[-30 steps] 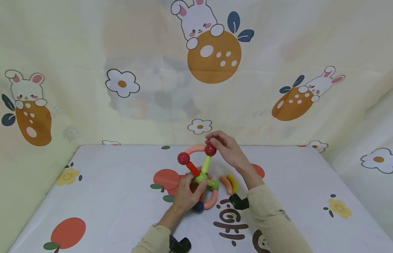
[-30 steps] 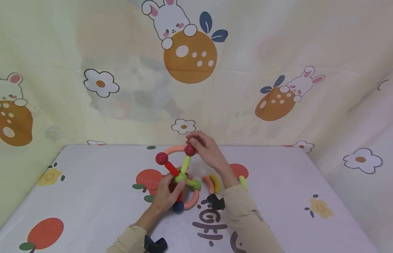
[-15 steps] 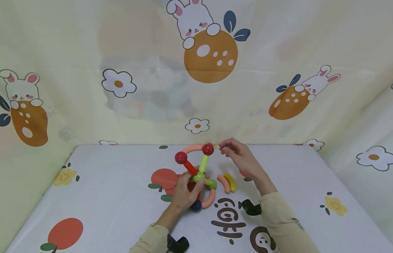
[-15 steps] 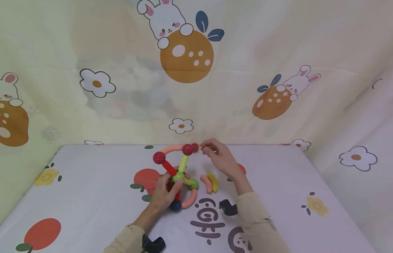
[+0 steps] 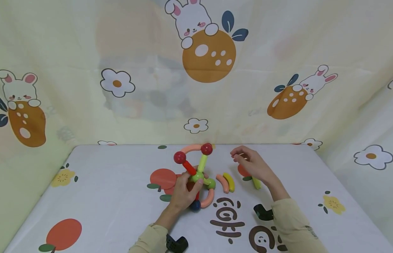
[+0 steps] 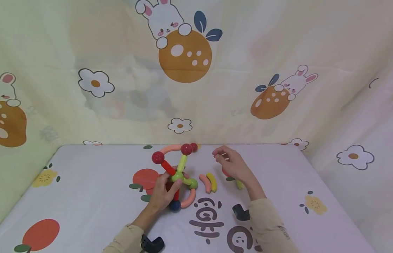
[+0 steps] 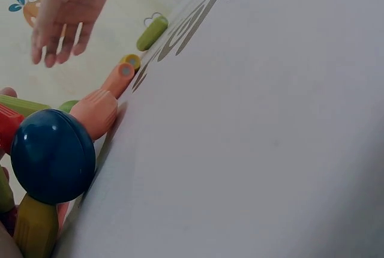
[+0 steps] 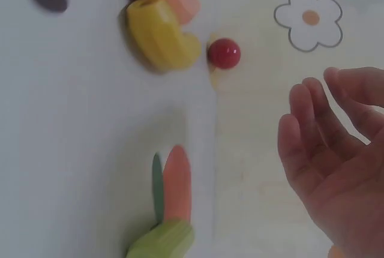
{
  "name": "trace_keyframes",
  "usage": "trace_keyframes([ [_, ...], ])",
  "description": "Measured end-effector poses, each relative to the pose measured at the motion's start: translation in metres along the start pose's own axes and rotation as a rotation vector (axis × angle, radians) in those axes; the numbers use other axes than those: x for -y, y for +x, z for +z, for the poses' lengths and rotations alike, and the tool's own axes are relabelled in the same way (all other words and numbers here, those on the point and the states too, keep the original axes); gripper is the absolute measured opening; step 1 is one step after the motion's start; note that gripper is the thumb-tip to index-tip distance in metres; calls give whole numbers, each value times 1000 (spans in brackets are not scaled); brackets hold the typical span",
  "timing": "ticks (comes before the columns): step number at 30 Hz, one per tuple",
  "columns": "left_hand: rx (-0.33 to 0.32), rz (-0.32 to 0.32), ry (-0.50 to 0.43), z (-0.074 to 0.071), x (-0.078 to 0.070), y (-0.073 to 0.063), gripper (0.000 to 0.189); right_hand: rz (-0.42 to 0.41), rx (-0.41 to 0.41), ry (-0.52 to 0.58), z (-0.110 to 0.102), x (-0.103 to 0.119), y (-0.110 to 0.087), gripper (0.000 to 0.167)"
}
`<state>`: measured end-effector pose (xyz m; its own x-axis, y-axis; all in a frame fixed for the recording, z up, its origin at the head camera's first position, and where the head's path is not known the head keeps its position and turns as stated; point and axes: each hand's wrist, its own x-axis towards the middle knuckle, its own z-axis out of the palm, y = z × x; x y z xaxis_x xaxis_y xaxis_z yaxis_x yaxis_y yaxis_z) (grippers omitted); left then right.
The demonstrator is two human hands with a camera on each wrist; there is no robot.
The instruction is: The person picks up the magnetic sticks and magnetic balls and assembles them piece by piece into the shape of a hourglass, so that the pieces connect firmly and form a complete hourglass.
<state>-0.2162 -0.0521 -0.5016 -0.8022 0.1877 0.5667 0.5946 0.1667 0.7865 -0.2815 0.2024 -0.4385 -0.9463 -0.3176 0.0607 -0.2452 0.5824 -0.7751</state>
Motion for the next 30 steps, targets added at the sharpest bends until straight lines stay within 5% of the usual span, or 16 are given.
trace_keyframes([
  [6,3,-12,2,5,19,-2,26,5,-8,-71,-6,-12,-12,23],
  [21,16,-28,-20,4,19,-3,32,23,3,-278,-23,-35,-34,30],
  [25,11,-35,-12,3,13,-3,31,82,73,-329,-28,-38,-39,38],
  [30,15,-28,-9,-2,-13,1,30,213,183,-329,-31,-39,-46,47],
])
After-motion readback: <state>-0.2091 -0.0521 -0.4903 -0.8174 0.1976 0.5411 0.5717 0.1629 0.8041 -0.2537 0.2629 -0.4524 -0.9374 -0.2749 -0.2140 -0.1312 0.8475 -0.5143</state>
